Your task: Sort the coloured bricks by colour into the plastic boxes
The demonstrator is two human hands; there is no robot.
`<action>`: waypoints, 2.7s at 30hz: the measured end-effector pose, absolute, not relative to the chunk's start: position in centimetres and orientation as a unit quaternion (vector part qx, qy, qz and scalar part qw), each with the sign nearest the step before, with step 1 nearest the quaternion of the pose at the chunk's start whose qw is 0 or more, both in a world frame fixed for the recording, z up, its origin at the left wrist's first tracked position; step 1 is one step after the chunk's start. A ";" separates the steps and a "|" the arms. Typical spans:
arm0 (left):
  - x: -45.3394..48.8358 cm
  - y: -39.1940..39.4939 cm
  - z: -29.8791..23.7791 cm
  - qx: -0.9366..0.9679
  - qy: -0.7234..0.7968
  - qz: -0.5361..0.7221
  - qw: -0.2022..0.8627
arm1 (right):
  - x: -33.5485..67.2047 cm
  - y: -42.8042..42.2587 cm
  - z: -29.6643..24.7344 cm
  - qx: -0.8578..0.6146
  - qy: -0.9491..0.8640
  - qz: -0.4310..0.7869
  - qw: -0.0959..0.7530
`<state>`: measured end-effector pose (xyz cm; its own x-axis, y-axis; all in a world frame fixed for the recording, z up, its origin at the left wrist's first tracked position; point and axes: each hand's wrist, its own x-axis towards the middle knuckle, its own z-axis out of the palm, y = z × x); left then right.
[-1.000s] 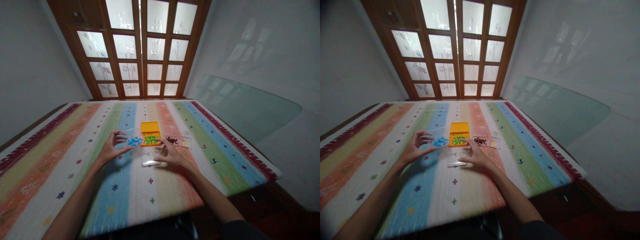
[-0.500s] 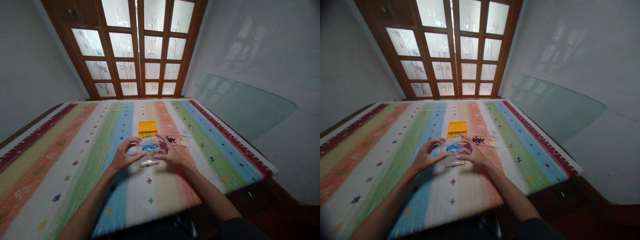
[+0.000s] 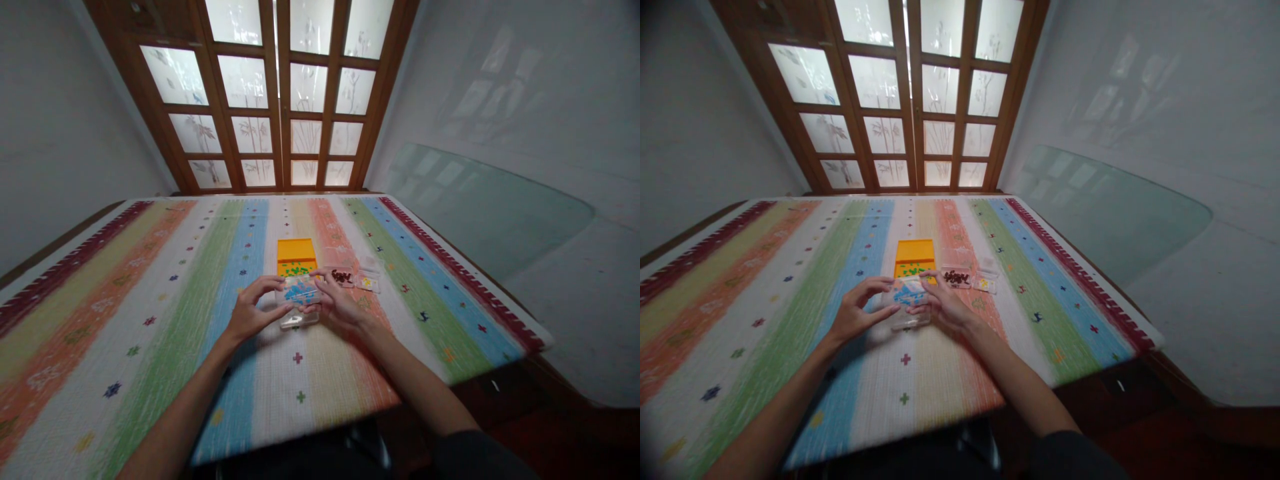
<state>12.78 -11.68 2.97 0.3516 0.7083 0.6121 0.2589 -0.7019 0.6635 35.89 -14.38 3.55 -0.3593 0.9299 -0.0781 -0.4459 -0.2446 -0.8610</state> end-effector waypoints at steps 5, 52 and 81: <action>12.9 -11.7 2.9 0.786 0.319 0.477 0.230 | 35.8 -14.3 3.0 -0.325 -0.398 0.710 0.482; 12.6 -11.0 0.4 0.866 0.192 0.454 0.086 | 35.5 -14.4 2.6 -0.362 -0.402 0.661 0.519; 13.2 -12.0 1.2 0.844 0.260 0.452 0.120 | 35.7 -14.3 2.8 -0.380 -0.403 0.670 0.495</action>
